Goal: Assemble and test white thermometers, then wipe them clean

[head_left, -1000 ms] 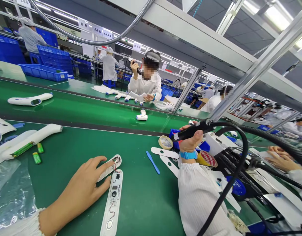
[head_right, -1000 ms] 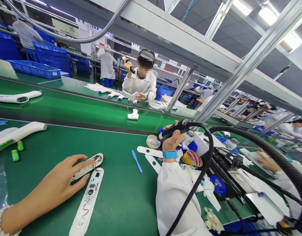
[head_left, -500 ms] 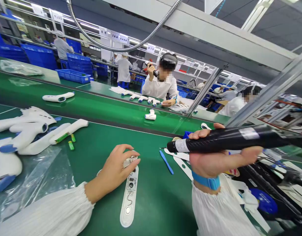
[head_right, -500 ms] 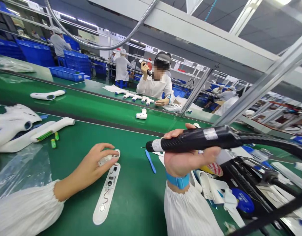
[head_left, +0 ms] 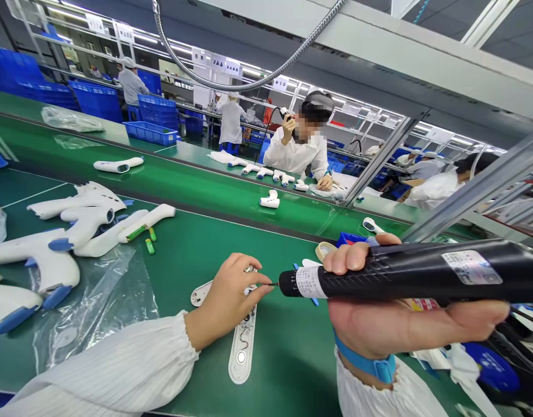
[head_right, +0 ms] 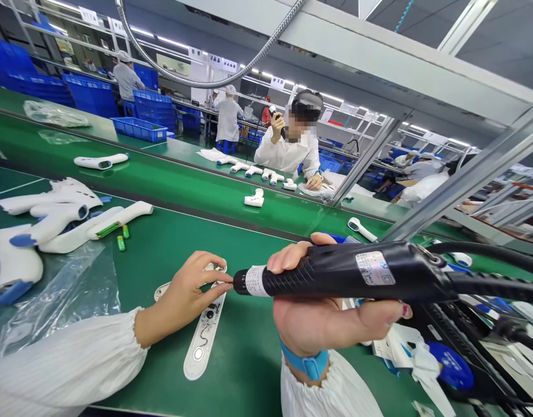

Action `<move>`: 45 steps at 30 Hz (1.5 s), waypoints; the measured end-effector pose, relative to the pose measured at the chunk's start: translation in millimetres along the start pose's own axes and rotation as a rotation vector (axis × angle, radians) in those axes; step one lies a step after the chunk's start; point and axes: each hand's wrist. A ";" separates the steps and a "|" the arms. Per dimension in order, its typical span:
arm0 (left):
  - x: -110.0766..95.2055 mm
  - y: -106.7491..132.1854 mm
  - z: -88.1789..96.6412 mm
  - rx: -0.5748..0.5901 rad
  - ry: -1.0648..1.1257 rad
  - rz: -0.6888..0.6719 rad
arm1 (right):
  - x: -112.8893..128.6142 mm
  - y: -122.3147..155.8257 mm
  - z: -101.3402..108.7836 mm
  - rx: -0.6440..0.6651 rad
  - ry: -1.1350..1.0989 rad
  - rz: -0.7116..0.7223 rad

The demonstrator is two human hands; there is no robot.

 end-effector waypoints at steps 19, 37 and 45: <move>31.0 7.9 46.8 0.411 -0.279 0.320 | -5.8 5.3 1.5 0.091 -0.008 0.021; 22.3 -16.0 75.4 0.708 -0.090 0.368 | -42.1 22.8 -9.7 0.253 0.029 -0.157; 22.7 -11.6 74.0 0.681 -0.114 0.350 | -47.3 23.5 -8.2 0.281 0.065 -0.231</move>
Point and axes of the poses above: each hand's wrist, its own y-axis away from the middle knuckle, its own z-axis out of the back of the hand, x = y × z, and after that the axes turned 10 degrees about -x, right-handed
